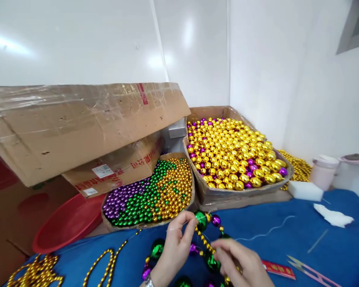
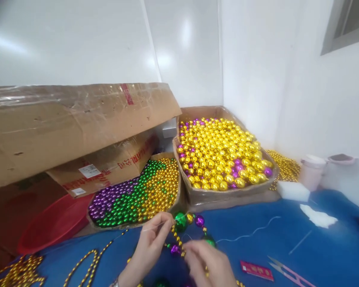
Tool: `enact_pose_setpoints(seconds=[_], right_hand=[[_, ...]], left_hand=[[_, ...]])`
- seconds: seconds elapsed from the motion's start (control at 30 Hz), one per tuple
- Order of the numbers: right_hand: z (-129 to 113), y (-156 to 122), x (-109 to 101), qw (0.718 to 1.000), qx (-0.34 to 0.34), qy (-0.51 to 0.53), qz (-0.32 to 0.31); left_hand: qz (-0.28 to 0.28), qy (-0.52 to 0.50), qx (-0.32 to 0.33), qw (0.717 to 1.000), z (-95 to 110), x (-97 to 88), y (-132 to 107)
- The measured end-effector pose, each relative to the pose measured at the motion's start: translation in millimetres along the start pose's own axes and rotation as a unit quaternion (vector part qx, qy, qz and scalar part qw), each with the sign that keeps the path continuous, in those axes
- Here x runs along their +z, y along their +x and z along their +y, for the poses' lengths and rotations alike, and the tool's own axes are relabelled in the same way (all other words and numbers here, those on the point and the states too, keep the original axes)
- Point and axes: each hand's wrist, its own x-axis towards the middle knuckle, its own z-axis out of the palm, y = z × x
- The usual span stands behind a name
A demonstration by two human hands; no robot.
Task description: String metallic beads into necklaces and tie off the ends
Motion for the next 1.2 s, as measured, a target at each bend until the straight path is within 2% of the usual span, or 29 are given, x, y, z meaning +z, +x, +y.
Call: enact_pose_setpoints(seconds=[0.07, 0.13, 0.2, 0.37, 0.43, 0.53, 0.63, 0.7, 0.87, 1.03, 1.2], right_hand=[[-2, 11, -6, 0.998, 0.021, 0.043, 0.040], [-2, 22, -4, 0.993, 0.051, 0.101, 0.034], [-1, 28, 5, 0.987, 0.070, 0.146, 0.016], [-4, 36, 28, 0.978, 0.055, 0.202, 0.015], [-7, 40, 31, 0.972, 0.058, 0.225, 0.012], [-11, 46, 34, 0.960, 0.079, 0.270, -0.003], [-13, 53, 38, 0.941, 0.093, 0.325, -0.035], [-12, 58, 42, 0.930, 0.096, 0.350, -0.053], [-6, 70, 49, 0.934, 0.092, 0.335, -0.084], [-2, 74, 52, 0.949, 0.081, 0.271, -0.141], [-1, 78, 57, 0.955, 0.056, 0.225, -0.183]], left_hand=[[-0.014, 0.018, 0.008, 1.000, -6, 4.9, -12], [-0.029, 0.023, 0.012, 0.999, -11, 8.7, -22], [-0.040, 0.021, 0.019, 0.999, -14, 11.0, -29], [-0.039, -0.002, 0.008, 0.999, -19, 9.8, -39], [-0.022, -0.017, -0.013, 1.000, -22, 6.2, -41], [0.034, -0.075, -0.078, 0.994, -29, -1.0, -44], [0.085, -0.187, -0.138, 0.969, -35, -7.7, -45], [0.095, -0.256, -0.150, 0.950, -37, -11.2, -46], [0.105, -0.343, -0.145, 0.922, -46, -19.4, -44], [0.117, -0.366, -0.219, 0.897, -58, -26.9, -47], [0.127, -0.286, -0.213, 0.925, -58, -35.1, -54]])
